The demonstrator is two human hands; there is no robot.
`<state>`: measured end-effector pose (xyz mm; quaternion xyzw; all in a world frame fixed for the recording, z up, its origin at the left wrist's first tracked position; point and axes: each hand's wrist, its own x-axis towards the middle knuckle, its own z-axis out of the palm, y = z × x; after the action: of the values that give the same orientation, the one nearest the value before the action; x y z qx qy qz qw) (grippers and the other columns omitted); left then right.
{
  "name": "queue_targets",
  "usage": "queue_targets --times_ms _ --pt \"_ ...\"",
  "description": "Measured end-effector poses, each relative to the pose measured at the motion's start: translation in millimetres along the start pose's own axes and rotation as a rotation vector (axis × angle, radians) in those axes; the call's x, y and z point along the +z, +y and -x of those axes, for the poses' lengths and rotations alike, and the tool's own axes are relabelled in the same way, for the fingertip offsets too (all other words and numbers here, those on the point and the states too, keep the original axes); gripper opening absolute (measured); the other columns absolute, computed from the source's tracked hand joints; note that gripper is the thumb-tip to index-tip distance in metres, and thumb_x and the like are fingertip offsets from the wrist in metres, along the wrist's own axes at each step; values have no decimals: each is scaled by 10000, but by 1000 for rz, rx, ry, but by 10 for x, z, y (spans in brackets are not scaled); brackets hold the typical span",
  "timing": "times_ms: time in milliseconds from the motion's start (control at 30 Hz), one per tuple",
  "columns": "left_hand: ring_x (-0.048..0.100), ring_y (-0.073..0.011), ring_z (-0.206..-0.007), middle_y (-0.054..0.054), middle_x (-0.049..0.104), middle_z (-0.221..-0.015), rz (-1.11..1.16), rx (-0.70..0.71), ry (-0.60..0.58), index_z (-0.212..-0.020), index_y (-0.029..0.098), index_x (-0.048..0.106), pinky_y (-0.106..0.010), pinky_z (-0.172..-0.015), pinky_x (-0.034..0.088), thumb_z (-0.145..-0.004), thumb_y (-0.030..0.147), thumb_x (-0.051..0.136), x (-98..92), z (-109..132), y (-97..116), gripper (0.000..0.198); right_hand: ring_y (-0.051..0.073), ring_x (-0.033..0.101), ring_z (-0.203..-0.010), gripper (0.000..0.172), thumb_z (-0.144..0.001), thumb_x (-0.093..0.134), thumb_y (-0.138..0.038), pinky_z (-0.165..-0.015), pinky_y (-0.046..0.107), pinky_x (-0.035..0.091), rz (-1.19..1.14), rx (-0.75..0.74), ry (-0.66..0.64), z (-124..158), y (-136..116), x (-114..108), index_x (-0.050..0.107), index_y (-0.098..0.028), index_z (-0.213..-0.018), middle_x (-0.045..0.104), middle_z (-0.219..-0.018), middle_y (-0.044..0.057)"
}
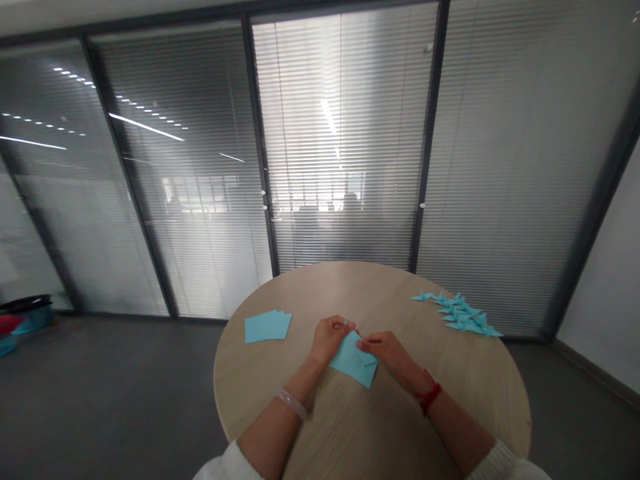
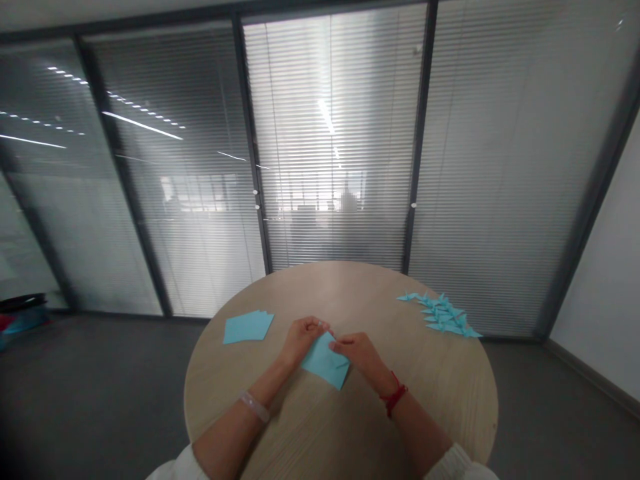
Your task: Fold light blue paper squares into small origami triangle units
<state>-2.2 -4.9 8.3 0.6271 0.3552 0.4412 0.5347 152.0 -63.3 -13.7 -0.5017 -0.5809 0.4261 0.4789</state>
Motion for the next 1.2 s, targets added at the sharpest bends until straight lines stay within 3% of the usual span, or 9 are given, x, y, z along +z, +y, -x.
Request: queue_targets --times_ms 233,433,633,867,1200 --pt "584 -150 -508 -68 688 -638 27 0 -2 -604 141 585 -250 -506 432 -527 544 730 -9 6 -2 435 94 393 -470 416 -610 678 -519 -453 206 287 -3 23 -20 -2 -12 -12 615 -111 -558 462 -469 -29" --pt "537 -123 -488 -30 647 -604 -30 -17 -71 -662 132 623 -233 -493 402 -518 534 736 -3 3 18 441 98 420 -467 420 -611 680 -518 -459 209 303 -33 27 -7 -28 50 -27 640 -101 -580 491 -474 -25" --pt "403 -79 -422 61 459 -468 -179 -33 -79 -573 161 525 -201 -423 267 -492 537 739 -14 -3 -3 441 117 472 -504 436 -592 702 -524 -502 230 368 -70 39 26 -5 8 -28 684 -91 -644 564 -534 0" --pt "250 -52 -435 87 272 -455 -328 65 18 -465 172 398 -213 -428 155 -515 532 720 -18 25 71 485 101 423 -503 456 -611 690 -552 -487 216 332 -64 11 -20 1 -7 -34 654 -97 -607 504 -510 -17" --pt "324 -54 -395 84 378 -436 -131 -25 -39 -493 175 448 -202 -406 209 -465 496 756 19 61 124 445 78 277 -477 458 -665 625 -544 -457 217 191 156 -83 20 -54 70 -81 520 -138 -481 328 -464 -51"
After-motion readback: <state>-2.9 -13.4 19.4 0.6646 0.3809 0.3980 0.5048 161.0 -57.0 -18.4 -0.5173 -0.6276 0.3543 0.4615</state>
